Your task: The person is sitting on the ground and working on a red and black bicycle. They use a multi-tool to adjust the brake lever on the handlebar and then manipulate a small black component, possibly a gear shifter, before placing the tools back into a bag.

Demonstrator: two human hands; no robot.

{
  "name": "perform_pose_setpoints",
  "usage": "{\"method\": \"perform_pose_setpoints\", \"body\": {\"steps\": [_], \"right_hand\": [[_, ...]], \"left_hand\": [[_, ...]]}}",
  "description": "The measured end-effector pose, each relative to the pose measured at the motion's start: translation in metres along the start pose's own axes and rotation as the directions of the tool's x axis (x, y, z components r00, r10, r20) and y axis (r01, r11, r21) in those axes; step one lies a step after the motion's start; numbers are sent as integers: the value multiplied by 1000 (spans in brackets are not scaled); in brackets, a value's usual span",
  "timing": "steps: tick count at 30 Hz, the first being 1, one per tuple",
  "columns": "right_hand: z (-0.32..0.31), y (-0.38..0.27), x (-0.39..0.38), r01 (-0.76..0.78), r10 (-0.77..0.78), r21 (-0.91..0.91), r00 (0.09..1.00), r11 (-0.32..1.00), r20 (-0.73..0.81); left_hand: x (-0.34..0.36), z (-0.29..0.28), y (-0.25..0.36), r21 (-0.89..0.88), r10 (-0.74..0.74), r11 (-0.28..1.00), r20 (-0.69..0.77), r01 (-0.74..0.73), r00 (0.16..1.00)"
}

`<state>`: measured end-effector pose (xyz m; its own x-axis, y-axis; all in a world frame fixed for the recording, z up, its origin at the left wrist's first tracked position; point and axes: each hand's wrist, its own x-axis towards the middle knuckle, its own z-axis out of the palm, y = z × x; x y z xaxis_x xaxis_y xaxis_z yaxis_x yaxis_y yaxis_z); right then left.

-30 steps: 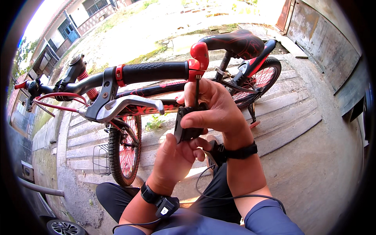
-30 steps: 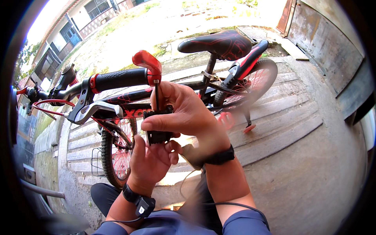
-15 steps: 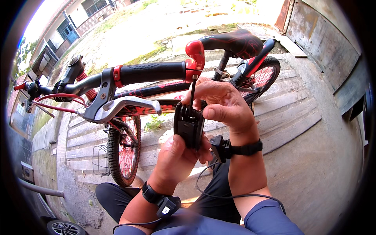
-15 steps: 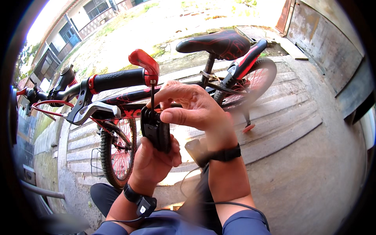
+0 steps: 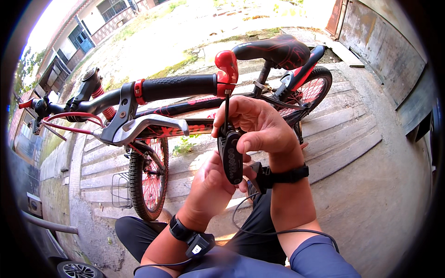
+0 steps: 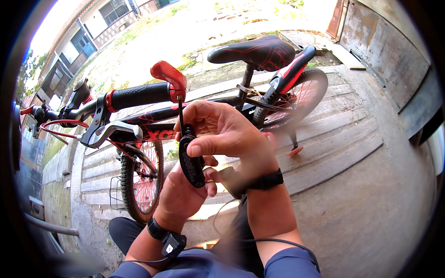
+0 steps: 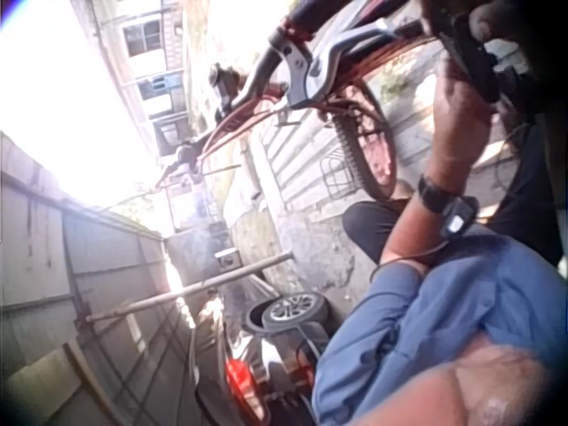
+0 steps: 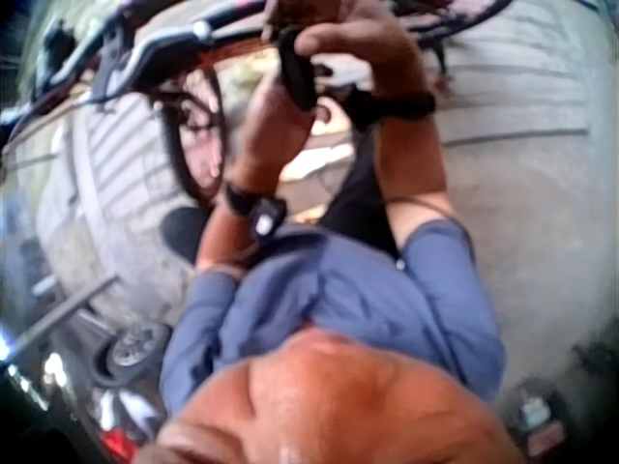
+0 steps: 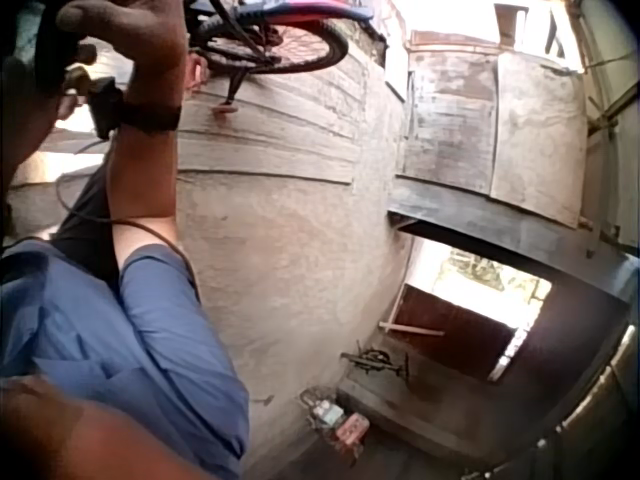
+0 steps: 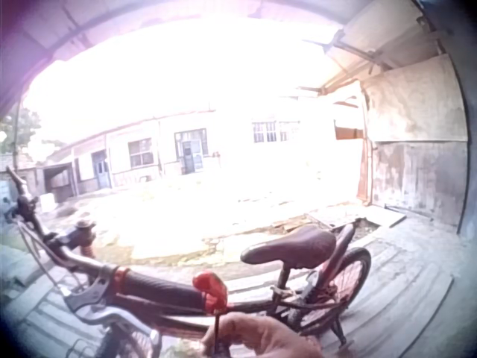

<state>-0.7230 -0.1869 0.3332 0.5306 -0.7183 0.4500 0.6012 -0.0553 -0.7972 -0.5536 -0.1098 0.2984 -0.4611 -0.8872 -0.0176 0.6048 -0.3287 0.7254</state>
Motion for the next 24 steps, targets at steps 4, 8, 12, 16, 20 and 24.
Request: {"method": "perform_pose_setpoints", "body": {"steps": [4,8,12,16,20,24], "right_hand": [[5,-14,0,-70,56,-237,996,969,-64],[13,-23,-1,-124,94,-322,990,938,-106],[15,-21,2,-150,115,-236,981,960,-154],[13,-17,-1,-84,76,-191,996,978,-51],[10,-16,-5,-97,101,-80,994,992,43],[6,-13,-3,-112,117,-62,989,992,86]], "left_hand": [[0,5,7,76,116,990,41,-119,992],[1,6,10,71,48,996,49,-51,998],[-1,6,13,2,4,1000,123,-4,992],[-7,3,14,-134,-50,988,170,73,984],[-8,-4,11,-255,-47,960,261,116,964],[-5,-14,6,-438,-23,878,364,192,931]]}}
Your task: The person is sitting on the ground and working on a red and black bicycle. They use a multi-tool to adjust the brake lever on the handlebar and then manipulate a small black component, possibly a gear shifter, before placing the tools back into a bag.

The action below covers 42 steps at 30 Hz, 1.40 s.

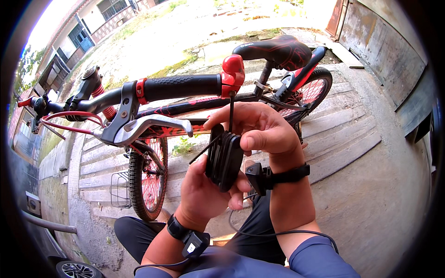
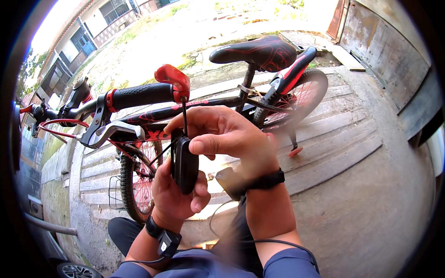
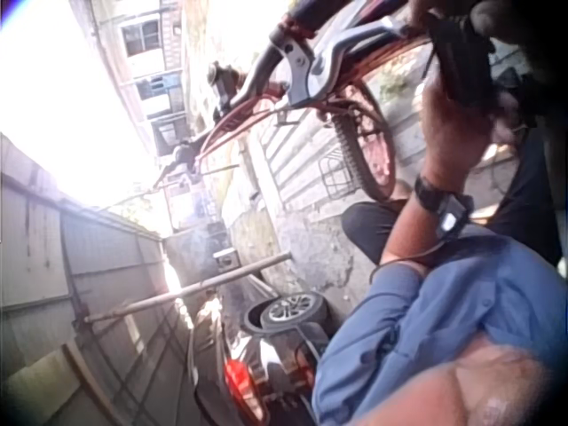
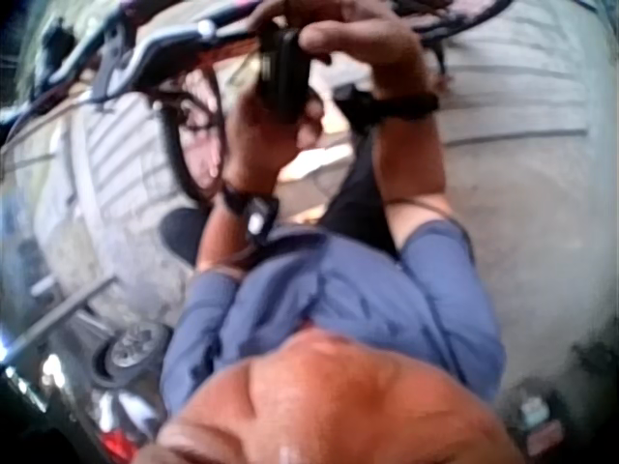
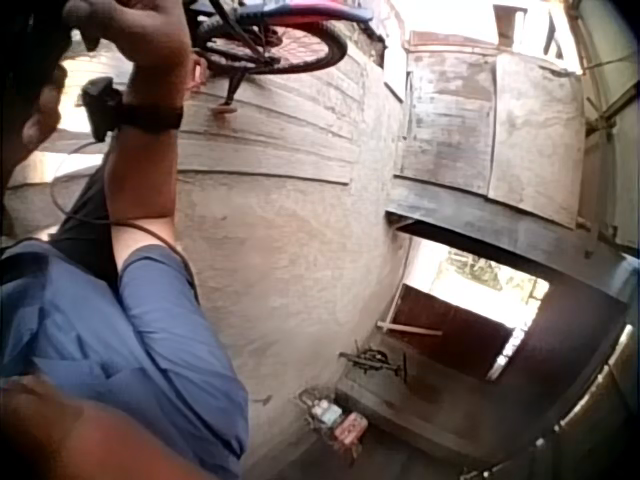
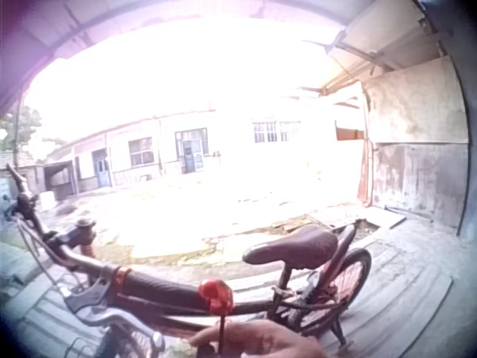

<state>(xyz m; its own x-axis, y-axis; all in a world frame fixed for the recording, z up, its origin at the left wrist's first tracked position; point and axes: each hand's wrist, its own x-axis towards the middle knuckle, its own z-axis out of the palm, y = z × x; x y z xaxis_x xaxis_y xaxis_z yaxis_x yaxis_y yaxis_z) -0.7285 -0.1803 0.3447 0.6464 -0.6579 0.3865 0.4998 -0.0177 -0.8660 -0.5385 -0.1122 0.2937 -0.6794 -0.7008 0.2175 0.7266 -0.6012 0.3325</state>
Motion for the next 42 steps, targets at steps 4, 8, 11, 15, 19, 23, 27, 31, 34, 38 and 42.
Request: {"method": "perform_pose_setpoints", "body": {"steps": [4,8,11,15,19,23,27,31,34,38,42], "right_hand": [[1,7,8,60,-59,17,996,998,-65],[0,4,6,12,-13,-7,995,1000,-98],[-1,5,9,17,-35,-104,984,994,-172],[0,8,13,16,-76,-242,968,970,-240],[-3,-4,6,6,-65,-201,954,980,-292],[-4,-9,9,230,-458,-518,809,824,-370],[4,0,19,371,-613,-596,743,712,-269],[8,5,23,391,-637,-619,733,681,-238],[8,4,24,371,-627,-622,736,690,-257],[11,2,23,373,-635,-629,729,681,-256],[7,-4,20,400,-654,-673,739,622,-165]], "left_hand": [[-1,-2,-1,-5,19,1000,-81,-19,997],[2,3,-4,175,145,979,-258,-102,955],[9,7,-2,416,263,900,-268,-134,927],[10,8,1,643,304,760,-223,-95,926],[6,5,5,610,249,789,-207,-75,946],[7,4,8,509,140,858,-118,-61,983],[9,12,1,745,227,664,-121,-63,966],[9,17,-8,834,291,552,-172,-19,941],[8,17,-8,776,233,631,-222,27,947],[3,16,-5,763,163,643,-218,64,962],[0,13,-3,777,199,625,-251,74,947]]}}
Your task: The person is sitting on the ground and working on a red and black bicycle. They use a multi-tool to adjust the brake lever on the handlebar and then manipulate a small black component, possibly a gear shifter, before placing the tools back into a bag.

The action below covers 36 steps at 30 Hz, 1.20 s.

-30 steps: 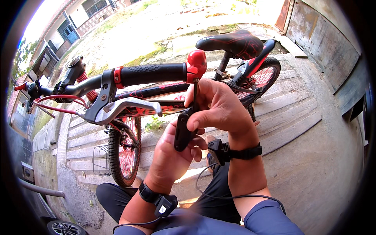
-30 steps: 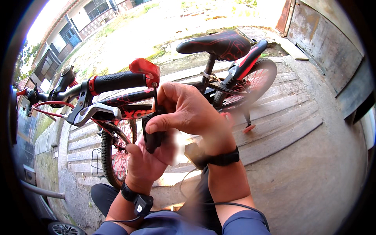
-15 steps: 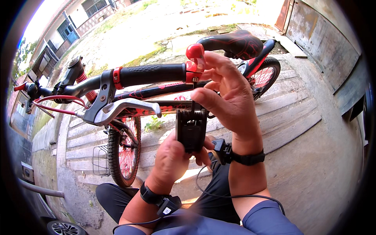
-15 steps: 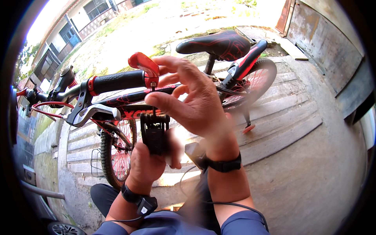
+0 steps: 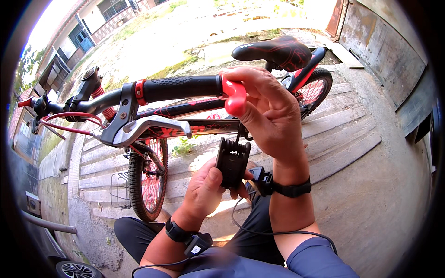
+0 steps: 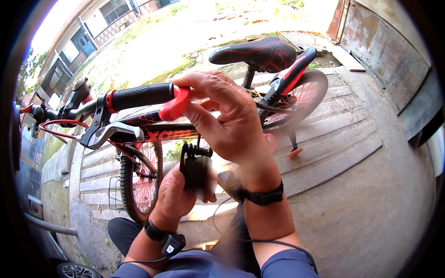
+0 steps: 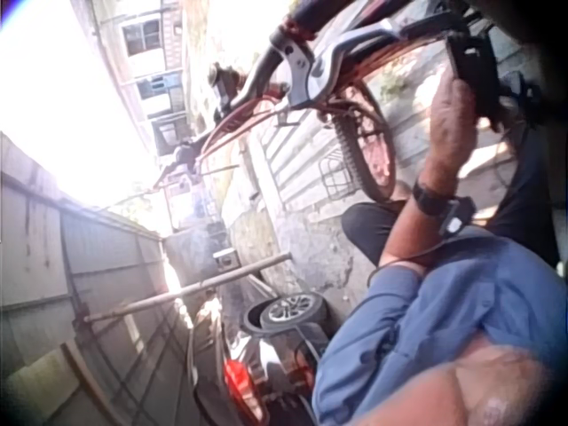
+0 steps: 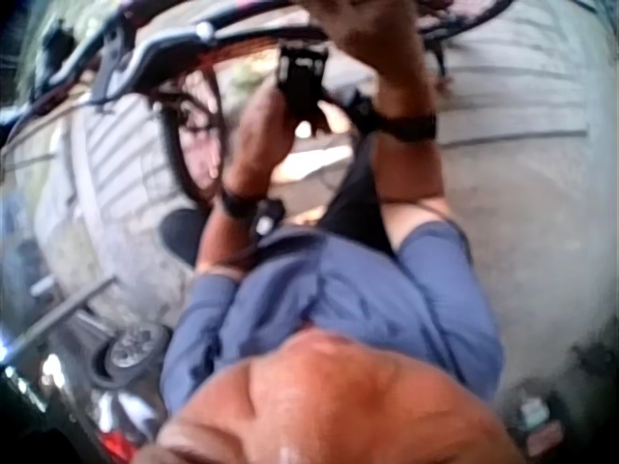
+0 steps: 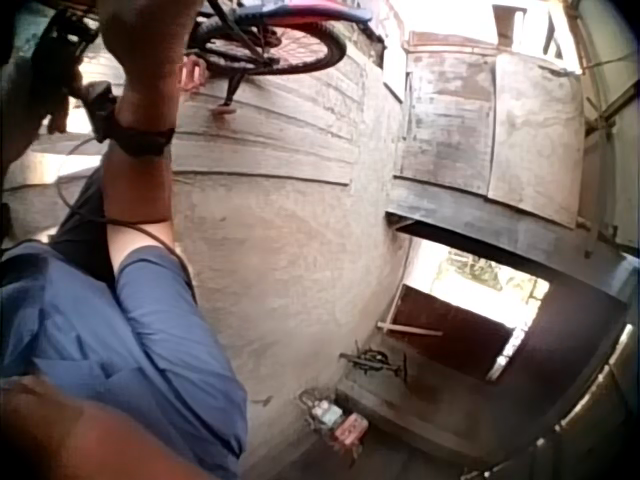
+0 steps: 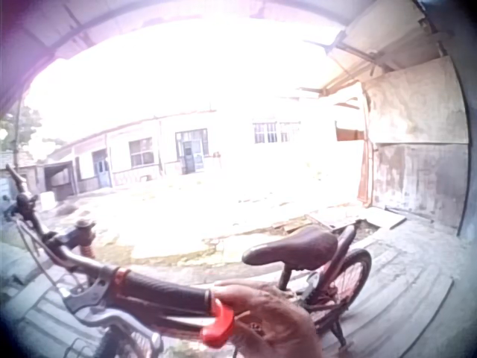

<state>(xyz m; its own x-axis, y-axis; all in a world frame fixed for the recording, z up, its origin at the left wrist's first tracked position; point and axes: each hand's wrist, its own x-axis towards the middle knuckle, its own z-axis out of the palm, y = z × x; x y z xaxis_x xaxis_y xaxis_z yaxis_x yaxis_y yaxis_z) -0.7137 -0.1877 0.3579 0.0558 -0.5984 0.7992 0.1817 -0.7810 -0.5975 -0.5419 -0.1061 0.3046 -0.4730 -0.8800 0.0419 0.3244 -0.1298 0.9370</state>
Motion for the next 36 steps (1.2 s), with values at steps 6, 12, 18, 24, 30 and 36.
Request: {"method": "perform_pose_setpoints", "body": {"steps": [6,12,18,24,30,36], "right_hand": [[-14,-2,0,41,-27,128,994,991,-106],[-37,-3,-6,-79,124,165,951,983,-284],[-97,-5,-16,-78,214,304,869,949,-446],[-164,1,-52,-177,340,320,740,931,-580],[-227,30,-156,-663,641,265,421,701,-641],[-243,61,-299,-725,798,512,85,460,-597]], "left_hand": [[-2,-7,0,28,8,1000,-17,-8,1000],[-11,-16,-6,8,-28,1000,-19,28,999],[-41,-53,-25,46,-81,996,-6,81,997],[-90,-94,-64,124,-262,948,-218,293,940],[-135,-119,-92,125,-369,887,-387,445,845],[-143,-136,-111,-4,-473,845,-473,535,743]]}}
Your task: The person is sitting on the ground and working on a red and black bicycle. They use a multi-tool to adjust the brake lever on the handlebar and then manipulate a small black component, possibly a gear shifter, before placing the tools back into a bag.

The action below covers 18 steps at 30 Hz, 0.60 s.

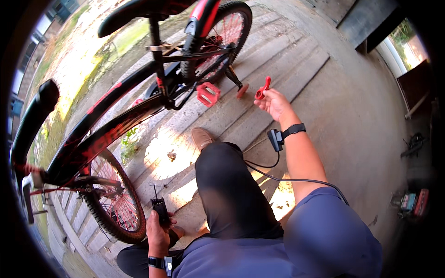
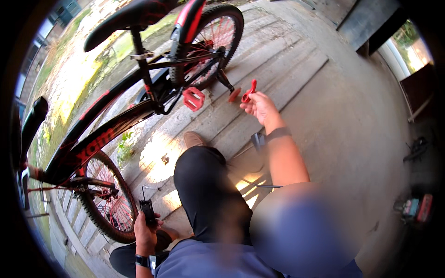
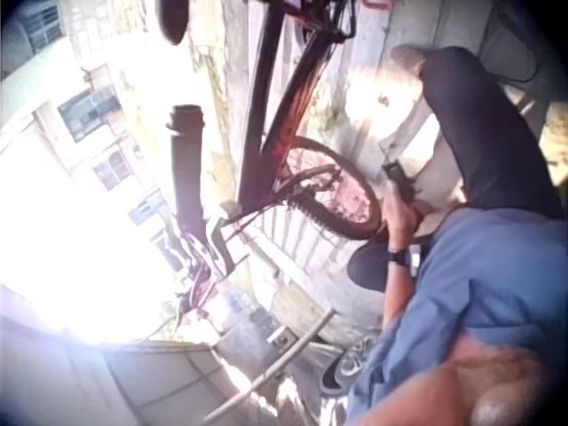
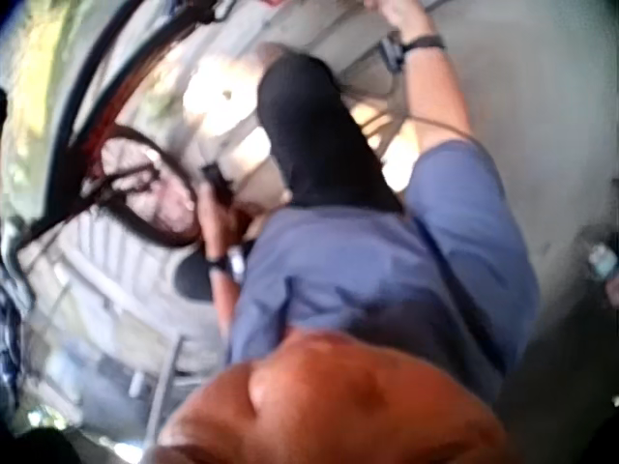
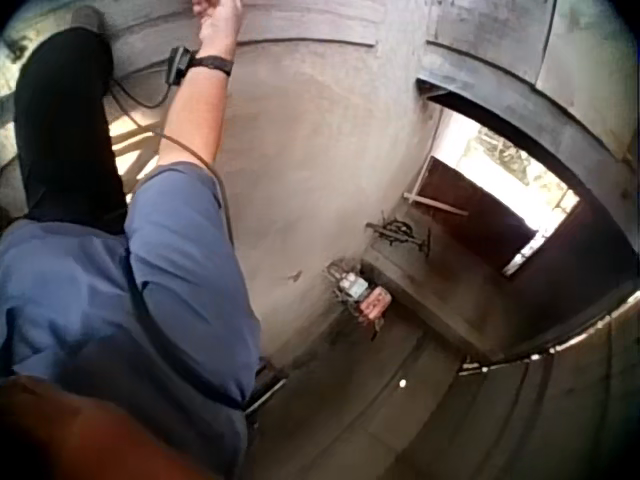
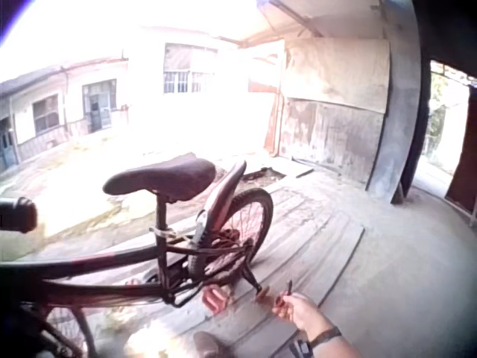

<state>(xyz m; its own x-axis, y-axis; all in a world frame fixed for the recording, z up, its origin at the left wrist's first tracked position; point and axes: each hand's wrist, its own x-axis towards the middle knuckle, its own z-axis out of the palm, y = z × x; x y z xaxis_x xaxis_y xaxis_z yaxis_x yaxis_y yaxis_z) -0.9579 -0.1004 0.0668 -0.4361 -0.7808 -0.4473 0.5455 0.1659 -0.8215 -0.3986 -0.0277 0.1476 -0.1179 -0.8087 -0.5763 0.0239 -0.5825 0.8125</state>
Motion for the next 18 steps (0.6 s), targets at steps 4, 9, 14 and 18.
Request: {"method": "perform_pose_setpoints", "body": {"steps": [4,9,14,18], "right_hand": [[-42,81,3,-162,180,119,972,980,-154],[-62,151,-4,-330,345,101,904,939,-252],[-62,186,-16,-428,396,-70,877,901,-270],[-62,208,-28,-486,457,-212,872,848,-175]], "left_hand": [[8,1,-10,25,-107,994,-21,108,994],[16,7,-21,78,-237,968,-20,238,971],[20,15,-20,82,-311,944,-90,318,946],[21,17,-18,123,-318,937,-98,329,943]]}}
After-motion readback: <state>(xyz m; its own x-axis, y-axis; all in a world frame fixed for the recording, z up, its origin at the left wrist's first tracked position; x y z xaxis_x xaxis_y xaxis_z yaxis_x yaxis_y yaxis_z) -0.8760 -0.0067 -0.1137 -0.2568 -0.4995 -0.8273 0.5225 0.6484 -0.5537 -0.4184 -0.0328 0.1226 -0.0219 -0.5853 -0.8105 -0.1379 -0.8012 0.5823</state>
